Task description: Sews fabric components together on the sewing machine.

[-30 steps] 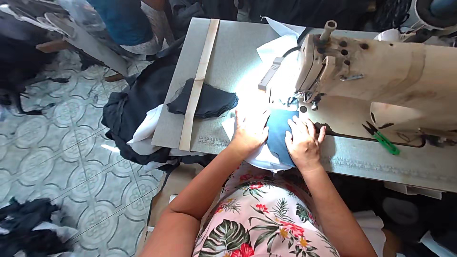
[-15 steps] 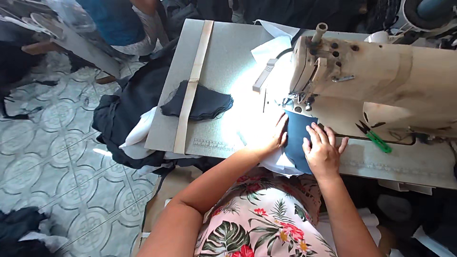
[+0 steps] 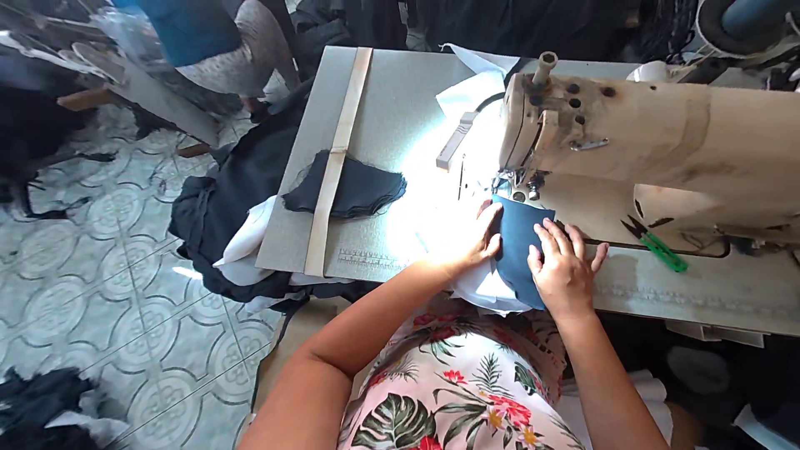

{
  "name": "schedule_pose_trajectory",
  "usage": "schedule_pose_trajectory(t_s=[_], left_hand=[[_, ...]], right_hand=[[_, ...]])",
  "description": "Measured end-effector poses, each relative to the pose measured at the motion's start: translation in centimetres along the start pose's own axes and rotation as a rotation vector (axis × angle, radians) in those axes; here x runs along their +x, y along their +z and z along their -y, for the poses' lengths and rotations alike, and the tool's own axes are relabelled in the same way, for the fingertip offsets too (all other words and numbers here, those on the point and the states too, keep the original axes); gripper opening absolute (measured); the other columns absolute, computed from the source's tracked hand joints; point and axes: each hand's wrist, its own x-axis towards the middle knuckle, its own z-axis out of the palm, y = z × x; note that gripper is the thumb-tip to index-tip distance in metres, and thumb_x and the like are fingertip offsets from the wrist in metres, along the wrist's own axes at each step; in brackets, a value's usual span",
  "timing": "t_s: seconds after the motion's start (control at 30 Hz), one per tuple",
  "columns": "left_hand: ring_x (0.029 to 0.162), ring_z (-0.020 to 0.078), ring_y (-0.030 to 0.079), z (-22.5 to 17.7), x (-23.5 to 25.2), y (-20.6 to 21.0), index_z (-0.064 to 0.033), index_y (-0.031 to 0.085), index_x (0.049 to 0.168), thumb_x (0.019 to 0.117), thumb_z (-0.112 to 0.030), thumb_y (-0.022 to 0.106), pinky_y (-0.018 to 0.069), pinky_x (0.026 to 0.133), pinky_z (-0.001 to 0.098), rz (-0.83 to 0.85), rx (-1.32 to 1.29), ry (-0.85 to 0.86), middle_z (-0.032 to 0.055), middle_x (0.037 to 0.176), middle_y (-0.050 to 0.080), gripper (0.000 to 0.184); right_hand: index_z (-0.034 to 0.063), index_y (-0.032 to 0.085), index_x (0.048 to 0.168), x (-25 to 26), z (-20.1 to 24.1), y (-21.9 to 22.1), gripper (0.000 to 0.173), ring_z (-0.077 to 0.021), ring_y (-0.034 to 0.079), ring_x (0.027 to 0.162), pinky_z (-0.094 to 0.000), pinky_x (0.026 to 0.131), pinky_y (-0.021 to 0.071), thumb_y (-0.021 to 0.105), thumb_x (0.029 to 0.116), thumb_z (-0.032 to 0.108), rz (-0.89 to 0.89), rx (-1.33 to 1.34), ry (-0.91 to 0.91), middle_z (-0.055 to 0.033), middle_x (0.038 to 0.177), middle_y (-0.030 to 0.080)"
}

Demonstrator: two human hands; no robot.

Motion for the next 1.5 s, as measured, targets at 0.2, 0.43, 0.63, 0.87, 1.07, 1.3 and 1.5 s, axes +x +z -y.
schedule_pose_trajectory(t_s=[0.2,0.43,0.63,0.87,1.07,1.3,1.5], left_hand=[[0.136,0.0365,0.051,0.3,0.5,0.1,-0.0072,0.062,0.138,0.0912,-0.035,0.058,0.0385,0.113,0.0561,0.012,-0.003,-0.012,0.0186,0.144,0.057,0.055],[0.133,0.0352,0.054,0.1,1.1,-0.4,-0.0091,0.061,0.141,0.0925,-0.036,0.058,0.0411,0.109,0.0555,0.048,0.025,-0.055,0.0181,0.144,0.057,0.056],[0.135,0.0338,0.053,0.3,1.1,-0.1,-0.0104,0.06,0.142,0.0935,-0.037,0.058,0.0414,0.11,0.0548,0.062,0.014,-0.066,0.0174,0.147,0.055,0.055],[0.139,0.0304,0.05,0.1,1.5,-2.3,-0.0138,0.055,0.148,0.1003,-0.04,0.052,0.0406,0.112,0.0537,0.198,0.041,-0.087,0.0138,0.152,0.052,0.054],[0.138,0.0319,0.051,0.3,1.4,-1.6,-0.0119,0.059,0.144,0.0989,-0.037,0.054,0.0403,0.112,0.0531,0.111,0.028,-0.049,0.0157,0.148,0.056,0.052],[0.138,0.0316,0.052,0.8,1.4,-1.5,-0.01,0.06,0.143,0.0992,-0.036,0.055,0.0402,0.113,0.0507,0.068,0.019,-0.022,0.0159,0.147,0.057,0.051],[0.141,0.0331,0.049,0.4,1.3,-2.3,-0.0091,0.059,0.143,0.0994,-0.035,0.055,0.0376,0.116,0.0507,0.082,0.004,-0.033,0.0177,0.149,0.054,0.051]], right_hand=[[0.0165,0.069,0.134,0.5,-0.2,0.1,0.039,-0.0372,0.05,0.141,-0.0809,0.11,0.0195,0.048,0.1035,0.031,-0.003,0.0,-0.007,-0.0038,0.143,0.064],[0.0159,0.069,0.133,1.2,-0.1,0.2,0.039,-0.0366,0.05,0.141,-0.0811,0.109,0.0201,0.049,0.1031,0.029,-0.018,0.008,-0.011,-0.0039,0.143,0.064],[0.017,0.069,0.134,1.2,-0.1,0.3,0.039,-0.0366,0.052,0.14,-0.0811,0.109,0.0218,0.048,0.1032,0.029,-0.013,-0.008,-0.013,-0.003,0.143,0.064],[0.0117,0.069,0.134,1.6,0.8,-0.5,0.04,-0.0446,0.053,0.137,-0.0836,0.106,0.0223,0.049,0.1031,0.028,-0.015,0.023,-0.037,-0.01,0.141,0.064],[0.01,0.067,0.135,1.8,0.8,-0.5,0.04,-0.0461,0.052,0.137,-0.0838,0.105,0.0214,0.049,0.1033,0.025,0.0,0.0,-0.044,-0.011,0.142,0.064],[0.0077,0.067,0.134,1.9,1.0,-0.3,0.041,-0.0481,0.052,0.136,-0.0848,0.105,0.0201,0.048,0.1032,0.025,-0.031,0.032,-0.041,-0.0135,0.142,0.063],[0.0072,0.068,0.134,1.8,0.9,-0.2,0.042,-0.0491,0.05,0.137,-0.0853,0.103,0.02,0.047,0.1028,0.026,-0.023,0.036,-0.045,-0.015,0.142,0.063]])
